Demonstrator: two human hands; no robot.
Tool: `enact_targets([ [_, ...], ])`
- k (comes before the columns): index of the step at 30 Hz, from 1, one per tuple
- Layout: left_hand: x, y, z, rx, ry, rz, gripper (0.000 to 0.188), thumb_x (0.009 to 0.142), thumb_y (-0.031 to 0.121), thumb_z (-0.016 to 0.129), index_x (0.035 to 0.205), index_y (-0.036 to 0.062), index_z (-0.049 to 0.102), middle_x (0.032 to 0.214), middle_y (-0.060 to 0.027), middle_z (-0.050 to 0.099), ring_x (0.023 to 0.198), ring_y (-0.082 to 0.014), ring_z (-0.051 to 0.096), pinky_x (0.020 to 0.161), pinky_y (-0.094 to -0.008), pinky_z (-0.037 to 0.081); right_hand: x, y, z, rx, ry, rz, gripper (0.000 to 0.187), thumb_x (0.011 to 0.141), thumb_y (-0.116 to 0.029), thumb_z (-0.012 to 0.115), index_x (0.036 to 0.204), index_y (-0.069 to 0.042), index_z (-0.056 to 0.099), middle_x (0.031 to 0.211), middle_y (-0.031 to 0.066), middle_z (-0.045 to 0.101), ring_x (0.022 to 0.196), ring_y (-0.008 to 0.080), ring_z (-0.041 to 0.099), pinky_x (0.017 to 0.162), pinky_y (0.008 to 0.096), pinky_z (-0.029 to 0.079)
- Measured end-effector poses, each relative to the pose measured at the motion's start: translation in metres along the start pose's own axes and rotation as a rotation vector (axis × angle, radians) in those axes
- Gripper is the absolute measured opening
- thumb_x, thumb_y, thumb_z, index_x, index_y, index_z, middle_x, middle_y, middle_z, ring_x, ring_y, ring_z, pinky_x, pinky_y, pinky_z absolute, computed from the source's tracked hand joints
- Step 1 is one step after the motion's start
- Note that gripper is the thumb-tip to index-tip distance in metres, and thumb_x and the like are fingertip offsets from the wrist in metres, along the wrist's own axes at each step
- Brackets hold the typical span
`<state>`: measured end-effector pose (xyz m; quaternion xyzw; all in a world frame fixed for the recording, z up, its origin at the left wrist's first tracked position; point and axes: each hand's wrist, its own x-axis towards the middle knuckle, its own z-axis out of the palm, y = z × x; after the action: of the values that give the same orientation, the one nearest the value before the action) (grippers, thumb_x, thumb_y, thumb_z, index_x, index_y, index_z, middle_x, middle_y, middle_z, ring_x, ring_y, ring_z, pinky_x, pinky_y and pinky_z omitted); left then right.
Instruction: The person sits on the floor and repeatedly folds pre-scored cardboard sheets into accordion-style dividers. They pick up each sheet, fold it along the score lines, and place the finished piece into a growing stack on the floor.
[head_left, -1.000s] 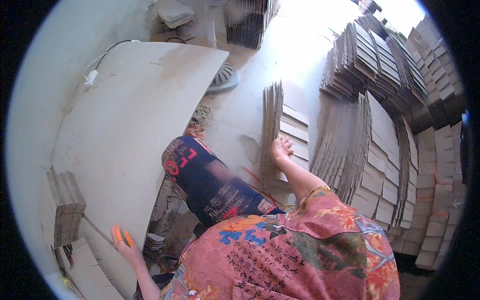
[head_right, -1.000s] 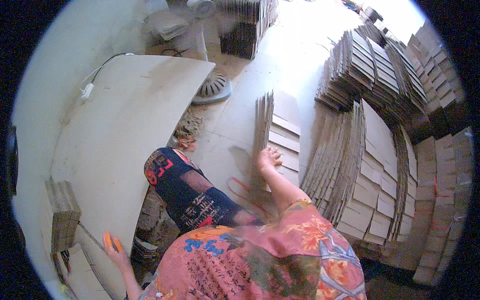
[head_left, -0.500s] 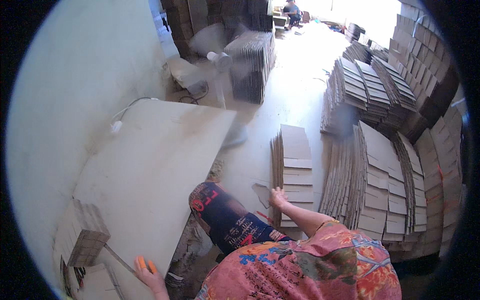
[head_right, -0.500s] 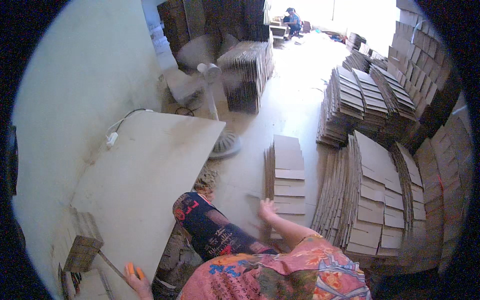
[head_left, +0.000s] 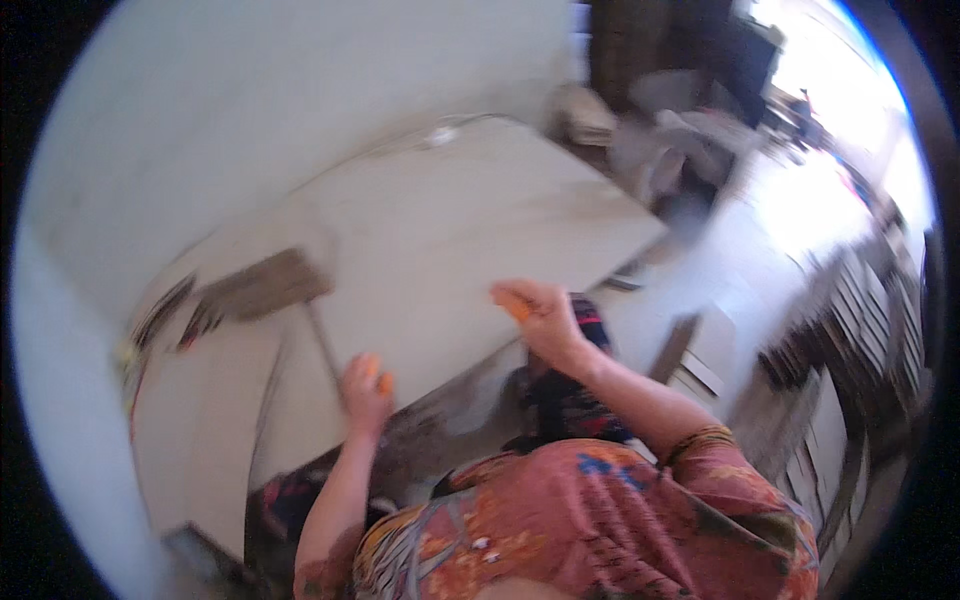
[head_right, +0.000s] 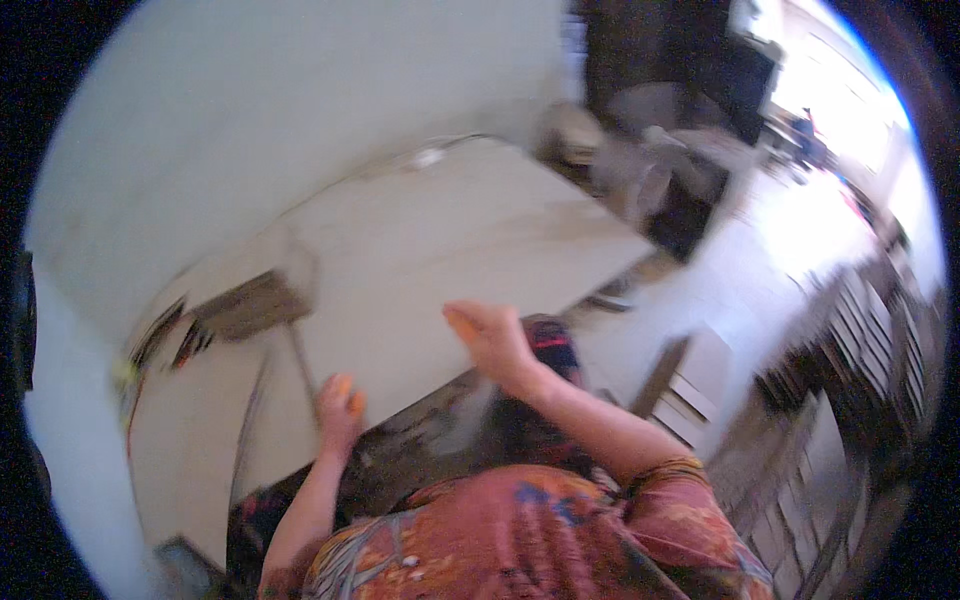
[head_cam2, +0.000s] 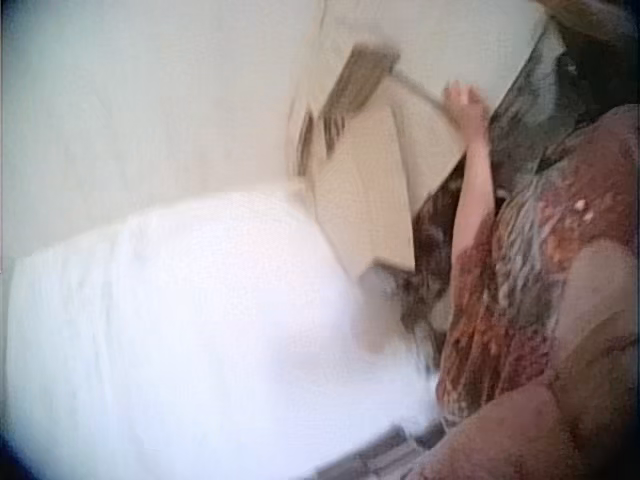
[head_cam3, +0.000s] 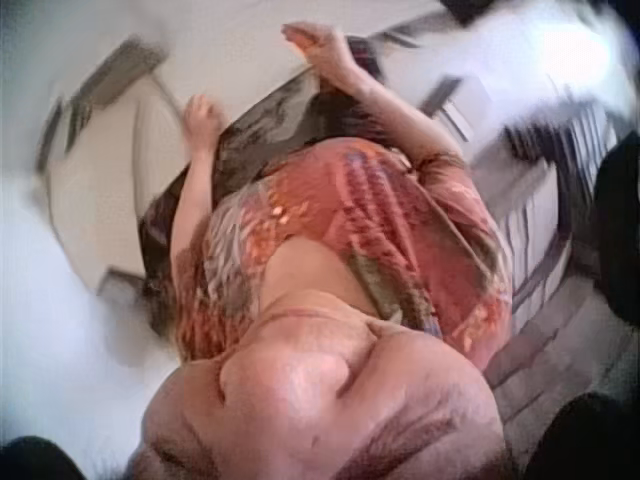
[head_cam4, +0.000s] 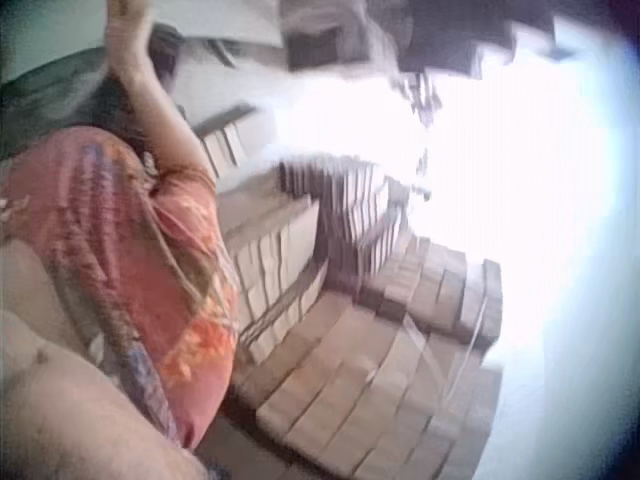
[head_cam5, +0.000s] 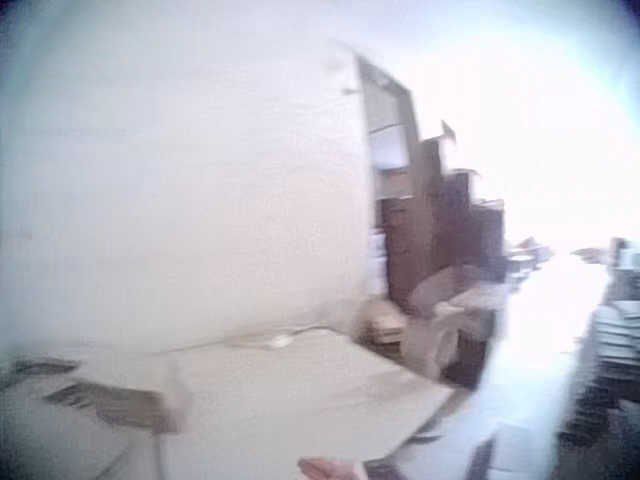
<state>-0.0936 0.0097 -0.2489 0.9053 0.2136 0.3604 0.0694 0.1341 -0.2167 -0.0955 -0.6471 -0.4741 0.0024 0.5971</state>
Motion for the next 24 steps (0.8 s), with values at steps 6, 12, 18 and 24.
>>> enact_targets([
  [6,0.009,0.009,-0.017,0.071,-0.086,-0.071,0.039,0.083,0.024,0.062,0.113,0.0004,0.059,0.122,-0.0182,0.056,0.117,-0.036,0.05,0.099,-0.045,0.039,0.043,-0.017,0.089,0.407,-0.36,0.238,0.025,0.093,-0.014,0.058,0.109,0.005,0.064,0.084,0.0092,0.069,0.076,0.0107,0.061,0.069,0.027,0.05],
  [12,0.048,-0.011,-0.057,-0.148,-0.311,-0.326,0.036,0.082,0.019,0.067,0.112,0.0007,0.063,0.12,-0.0166,0.059,0.116,-0.0334,0.052,0.099,-0.0419,0.04,0.022,0.059,0.108,0.322,-0.367,0.327,0.024,0.094,-0.013,0.057,0.111,0.002,0.065,0.085,0.0075,0.068,0.075,0.0113,0.062,0.068,0.0258,0.052],
  [18,0.207,-0.082,-0.092,0.172,-0.18,-0.077,0.06,0.077,0.016,0.073,0.129,-0.0011,0.049,0.131,-0.0197,0.05,0.124,-0.036,0.044,0.105,-0.0442,0.035,0.017,0.078,0.118,0.019,-0.491,0.117,0.026,0.084,-0.006,0.061,0.109,-0.001,0.064,0.091,0.0157,0.069,0.073,0.0222,0.064,0.071,0.0351,0.053],
  [24,0.245,-0.145,-0.091,-0.69,-0.16,-0.691,0.043,0.1,0.02,0.045,0.136,-0.0038,0.043,0.145,-0.0161,0.037,0.128,-0.0264,0.041,0.105,-0.0362,0.037,0.025,0.049,0.14,0.201,-0.439,-0.034,0.011,0.083,-0.006,0.055,0.076,0.002,0.051,0.065,0.024,0.048,0.056,0.0395,0.044,0.055,0.0446,0.039],
])
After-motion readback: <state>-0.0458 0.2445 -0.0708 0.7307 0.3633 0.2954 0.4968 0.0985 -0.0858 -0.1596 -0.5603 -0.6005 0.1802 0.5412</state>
